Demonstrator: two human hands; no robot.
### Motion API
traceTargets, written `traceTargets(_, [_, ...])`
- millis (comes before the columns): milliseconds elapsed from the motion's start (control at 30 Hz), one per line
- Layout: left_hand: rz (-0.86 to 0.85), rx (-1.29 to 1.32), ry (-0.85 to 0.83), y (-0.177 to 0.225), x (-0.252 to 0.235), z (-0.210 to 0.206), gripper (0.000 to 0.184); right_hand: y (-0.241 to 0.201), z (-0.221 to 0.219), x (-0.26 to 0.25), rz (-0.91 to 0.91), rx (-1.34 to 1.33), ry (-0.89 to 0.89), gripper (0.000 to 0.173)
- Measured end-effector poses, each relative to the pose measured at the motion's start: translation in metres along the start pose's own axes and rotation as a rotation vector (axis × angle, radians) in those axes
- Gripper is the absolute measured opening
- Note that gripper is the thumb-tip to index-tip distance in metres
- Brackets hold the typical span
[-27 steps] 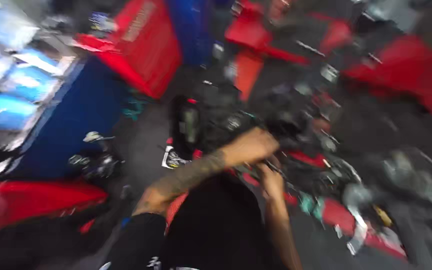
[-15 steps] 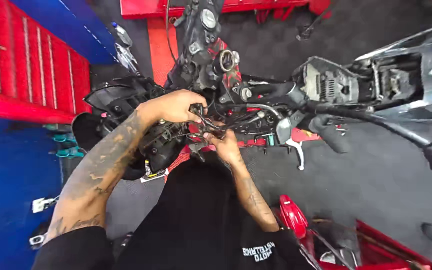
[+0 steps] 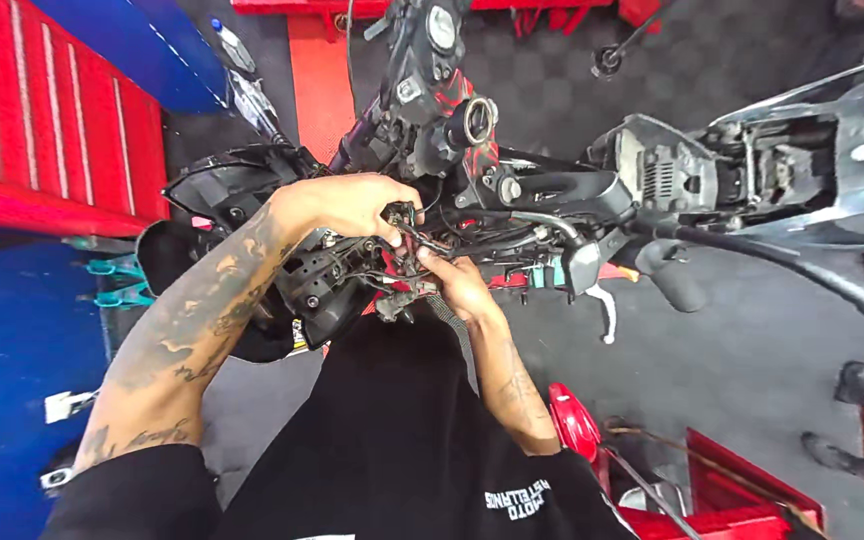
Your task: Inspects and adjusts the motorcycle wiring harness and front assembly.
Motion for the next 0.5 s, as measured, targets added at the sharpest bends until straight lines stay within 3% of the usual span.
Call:
traceTargets(167, [-0.040, -0.031, 0.096, -0.003, 0.006, -0.015, 0.044, -0.007, 0.001, 0.011, 0.005, -0.014, -0.030, 0.058])
traceTargets(367, [0.028, -0.157, 0.214, 0.000, 0.017, -0.040, 0.065, -0.006, -0.013, 0.006, 0.084, 0.032, 0.161, 0.030])
traceTargets(500, [0.058, -0.143, 0.289, -0.006, 0.016, -0.042, 0.078, -0.001, -0.010, -0.001, 0.136, 0.020, 0.115, 0.047])
Point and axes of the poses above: each hand's wrist, its own x-axis away from the middle knuckle, its own z-axis out of the back of the hand, y = z × x, the point moved 1 cm from there along -x, towards the middle knuckle, and after that the axes turned 7 degrees about z, right-handed, at the moved point
